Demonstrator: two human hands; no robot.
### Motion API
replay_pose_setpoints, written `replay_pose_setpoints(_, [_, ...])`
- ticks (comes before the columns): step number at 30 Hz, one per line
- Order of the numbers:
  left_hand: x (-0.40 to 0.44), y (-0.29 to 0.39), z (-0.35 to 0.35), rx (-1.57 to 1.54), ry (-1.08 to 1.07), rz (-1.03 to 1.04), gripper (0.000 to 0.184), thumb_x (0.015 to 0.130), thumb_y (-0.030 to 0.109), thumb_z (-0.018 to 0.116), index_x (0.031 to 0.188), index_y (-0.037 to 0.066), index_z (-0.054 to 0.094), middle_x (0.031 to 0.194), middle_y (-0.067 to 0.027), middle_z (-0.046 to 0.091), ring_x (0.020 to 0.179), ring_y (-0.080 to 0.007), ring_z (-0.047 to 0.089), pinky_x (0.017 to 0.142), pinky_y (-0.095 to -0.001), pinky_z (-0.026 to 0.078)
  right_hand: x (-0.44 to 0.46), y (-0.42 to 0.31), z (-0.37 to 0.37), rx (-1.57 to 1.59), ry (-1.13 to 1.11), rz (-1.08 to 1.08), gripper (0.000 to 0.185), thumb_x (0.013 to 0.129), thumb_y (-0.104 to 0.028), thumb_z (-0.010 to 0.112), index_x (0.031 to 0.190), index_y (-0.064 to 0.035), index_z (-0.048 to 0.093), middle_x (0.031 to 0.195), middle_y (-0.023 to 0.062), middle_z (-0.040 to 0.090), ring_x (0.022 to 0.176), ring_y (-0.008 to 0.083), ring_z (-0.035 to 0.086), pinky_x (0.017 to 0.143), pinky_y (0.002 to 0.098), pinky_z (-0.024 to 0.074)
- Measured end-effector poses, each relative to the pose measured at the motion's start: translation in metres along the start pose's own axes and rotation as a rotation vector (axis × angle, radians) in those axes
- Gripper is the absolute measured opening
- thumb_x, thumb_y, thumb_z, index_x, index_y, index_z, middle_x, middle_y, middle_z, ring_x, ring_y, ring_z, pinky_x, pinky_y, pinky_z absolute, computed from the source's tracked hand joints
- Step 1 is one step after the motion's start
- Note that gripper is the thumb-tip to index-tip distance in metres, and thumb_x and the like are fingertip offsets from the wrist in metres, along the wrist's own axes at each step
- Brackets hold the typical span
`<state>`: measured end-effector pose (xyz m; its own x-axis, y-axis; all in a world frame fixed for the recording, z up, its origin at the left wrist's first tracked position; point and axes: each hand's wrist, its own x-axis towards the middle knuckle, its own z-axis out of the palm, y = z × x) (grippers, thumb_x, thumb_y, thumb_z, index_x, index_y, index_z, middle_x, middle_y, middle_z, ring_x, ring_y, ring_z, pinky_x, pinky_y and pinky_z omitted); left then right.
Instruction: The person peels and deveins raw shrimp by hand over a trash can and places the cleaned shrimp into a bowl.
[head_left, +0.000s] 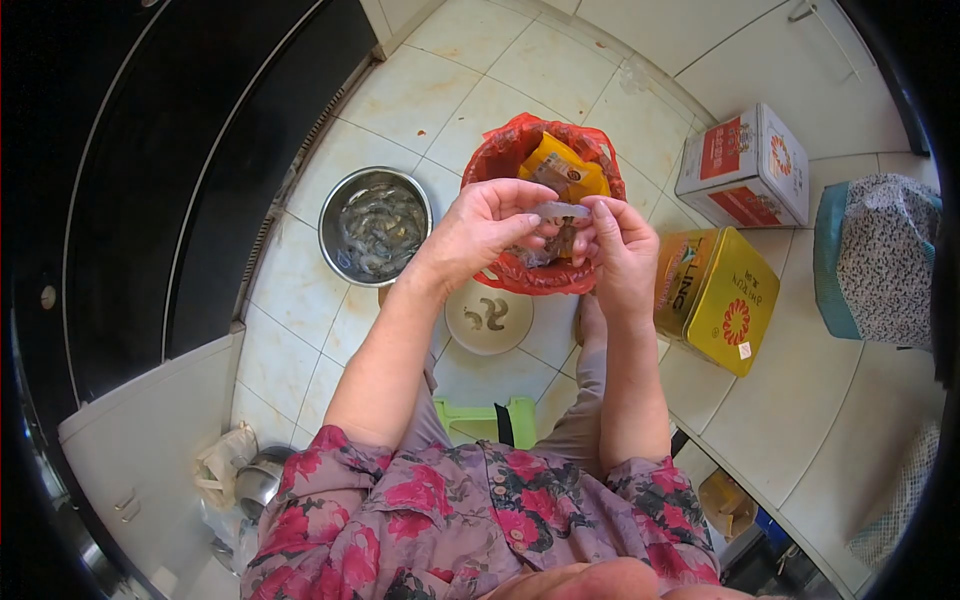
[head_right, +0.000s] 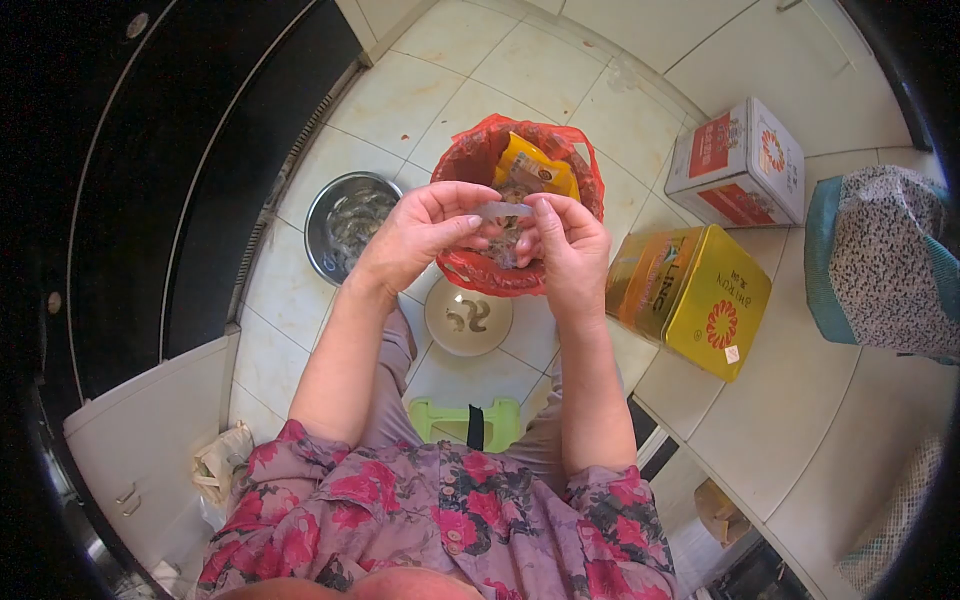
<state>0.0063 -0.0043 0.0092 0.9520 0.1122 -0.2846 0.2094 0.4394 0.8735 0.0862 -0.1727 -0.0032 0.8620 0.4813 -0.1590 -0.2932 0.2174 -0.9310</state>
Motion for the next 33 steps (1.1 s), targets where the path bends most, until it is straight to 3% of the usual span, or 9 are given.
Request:
replay_pose_setpoints(8, [0.001, -0.004, -0.004, 0.011, -0.018, 0.013, 0.03, 0.089, -0.002, 0.058, 0.118, -0.001, 0.06, 0.11, -0.0091, 0.066, 0.096, -0.013, 0.065, 0.084, -0.0254, 0.055, -0.002, 0.0, 0.007, -0.103, -0.126, 0.075, 0.019, 0.09, -0.007, 0.065, 0.106, 0.0029, 0.062, 0.082, 0.0041, 0.065, 0.062, 0.0074, 0.058, 0.054, 0.0205, 0.0472])
replay_pose_setpoints(13, [0.0, -0.003, -0.005, -0.034, -0.006, 0.072, 0.033, 0.087, -0.003, 0.06, 0.119, 0.0, 0.06, 0.109, -0.0093, 0.067, 0.097, -0.0132, 0.065, 0.084, -0.0266, 0.056, -0.001, 0.003, 0.005, -0.111, -0.128, 0.01, 0.017, 0.09, -0.005, 0.063, 0.106, 0.0028, 0.061, 0.081, 0.0038, 0.065, 0.064, 0.0079, 0.059, 0.055, 0.0208, 0.0479])
replay_pose_setpoints(21, [0.0, -0.005, -0.006, 0.185, 0.13, 0.236, 0.026, 0.084, -0.001, 0.068, 0.111, 0.0, 0.065, 0.092, -0.0052, 0.069, 0.075, -0.0071, 0.063, 0.068, -0.0206, 0.052, -0.001, 0.003, 0.004, -0.094, -0.097, -0.075, 0.016, 0.092, -0.003, 0.06, 0.107, 0.0023, 0.06, 0.081, 0.0039, 0.063, 0.066, 0.0085, 0.059, 0.058, 0.0225, 0.051])
replay_pose_setpoints(27, [-0.001, -0.003, -0.002, 0.148, 0.159, 0.196, 0.021, 0.088, 0.007, 0.067, 0.108, 0.0, 0.066, 0.086, -0.0037, 0.069, 0.07, -0.0062, 0.062, 0.063, -0.0203, 0.052, -0.002, -0.002, 0.004, -0.055, -0.102, -0.017, 0.018, 0.092, -0.003, 0.059, 0.108, 0.0027, 0.06, 0.081, 0.0041, 0.063, 0.067, 0.0084, 0.059, 0.061, 0.022, 0.051])
replay_pose_setpoints(33, [-0.003, 0.0, -0.004, 0.055, 0.14, 0.123, 0.017, 0.091, 0.013, 0.064, 0.103, 0.002, 0.067, 0.08, -0.0028, 0.068, 0.064, -0.0066, 0.063, 0.056, -0.0186, 0.049, -0.007, 0.006, 0.02, -0.208, -0.098, -0.163, 0.019, 0.09, -0.003, 0.062, 0.108, 0.0032, 0.062, 0.087, 0.0055, 0.066, 0.07, 0.0082, 0.062, 0.06, 0.0216, 0.0505])
